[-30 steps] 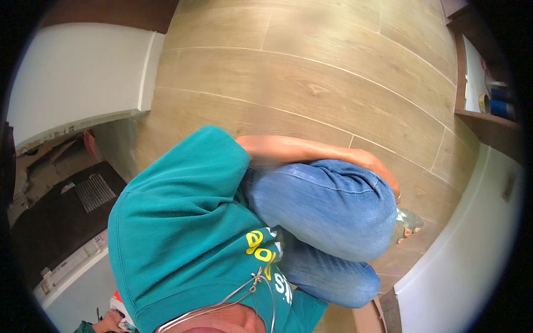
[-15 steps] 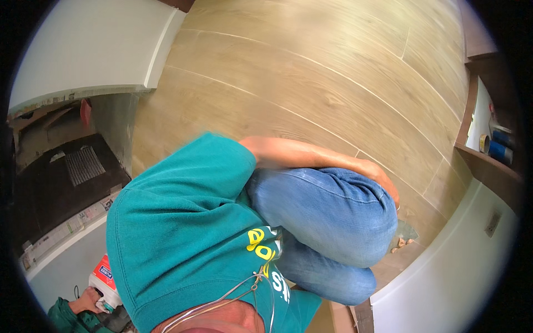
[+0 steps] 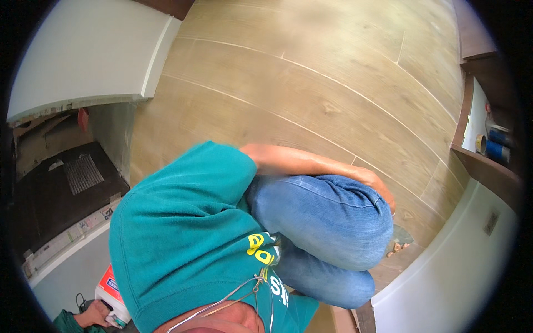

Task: The person applies grout to the gaps between floor tiles using a small trowel and a plastic bag. They then smooth the grout lines with a small tool. The person stands up and cleans the tools on a board.

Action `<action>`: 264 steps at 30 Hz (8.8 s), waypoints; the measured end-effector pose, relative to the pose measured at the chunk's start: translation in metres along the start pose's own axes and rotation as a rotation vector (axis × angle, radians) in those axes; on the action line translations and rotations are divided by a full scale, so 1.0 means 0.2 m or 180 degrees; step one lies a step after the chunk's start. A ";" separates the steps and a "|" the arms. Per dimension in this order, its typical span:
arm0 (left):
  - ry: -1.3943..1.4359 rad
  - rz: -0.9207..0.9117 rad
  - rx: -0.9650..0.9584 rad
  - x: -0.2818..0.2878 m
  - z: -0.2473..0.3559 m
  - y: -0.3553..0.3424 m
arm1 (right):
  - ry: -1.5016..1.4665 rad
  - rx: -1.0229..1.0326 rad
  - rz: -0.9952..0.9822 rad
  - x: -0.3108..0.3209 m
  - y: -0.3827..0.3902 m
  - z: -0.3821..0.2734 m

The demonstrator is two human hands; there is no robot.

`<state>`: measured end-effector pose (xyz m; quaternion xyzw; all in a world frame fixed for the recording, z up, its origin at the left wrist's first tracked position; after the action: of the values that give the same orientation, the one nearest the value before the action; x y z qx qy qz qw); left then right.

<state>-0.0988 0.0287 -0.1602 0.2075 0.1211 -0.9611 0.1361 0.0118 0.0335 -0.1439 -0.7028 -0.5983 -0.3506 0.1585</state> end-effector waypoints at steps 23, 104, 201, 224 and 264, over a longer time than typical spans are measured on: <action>0.0000 -0.0944 0.0642 -0.19 -0.09 -0.05 | -0.0126 -0.0280 0.0054 0.00 0.07 0.05; -0.2308 -0.3013 0.2614 -1.34 0.88 0.36 | -0.2600 -0.4451 0.6035 -0.98 2.13 -0.20; -0.2890 -0.4696 0.2985 -1.21 0.75 0.35 | 0.2020 -0.3536 0.1858 -1.07 2.24 -0.72; -0.2657 -0.4774 0.2638 -1.33 0.70 0.48 | 0.1073 -0.3041 0.3941 -0.11 1.98 -1.00; -0.3239 -0.4752 0.2648 -1.24 0.74 0.42 | 0.1751 -0.3593 0.1486 -1.03 2.41 -0.64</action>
<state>0.0902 -0.0398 0.0622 -0.3277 -0.1988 -0.7409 -0.5516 0.4231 -0.3118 -0.0994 -0.6739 -0.0932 -0.7327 -0.0151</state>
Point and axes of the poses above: each hand's wrist, its own y-axis away from the middle knuckle, its own x-axis out of the back of the hand, z = x × y, the point moved 7 cm from there along -y, towards the middle knuckle, and after that the axes turned 14 degrees about y, right-handed, at the moved point
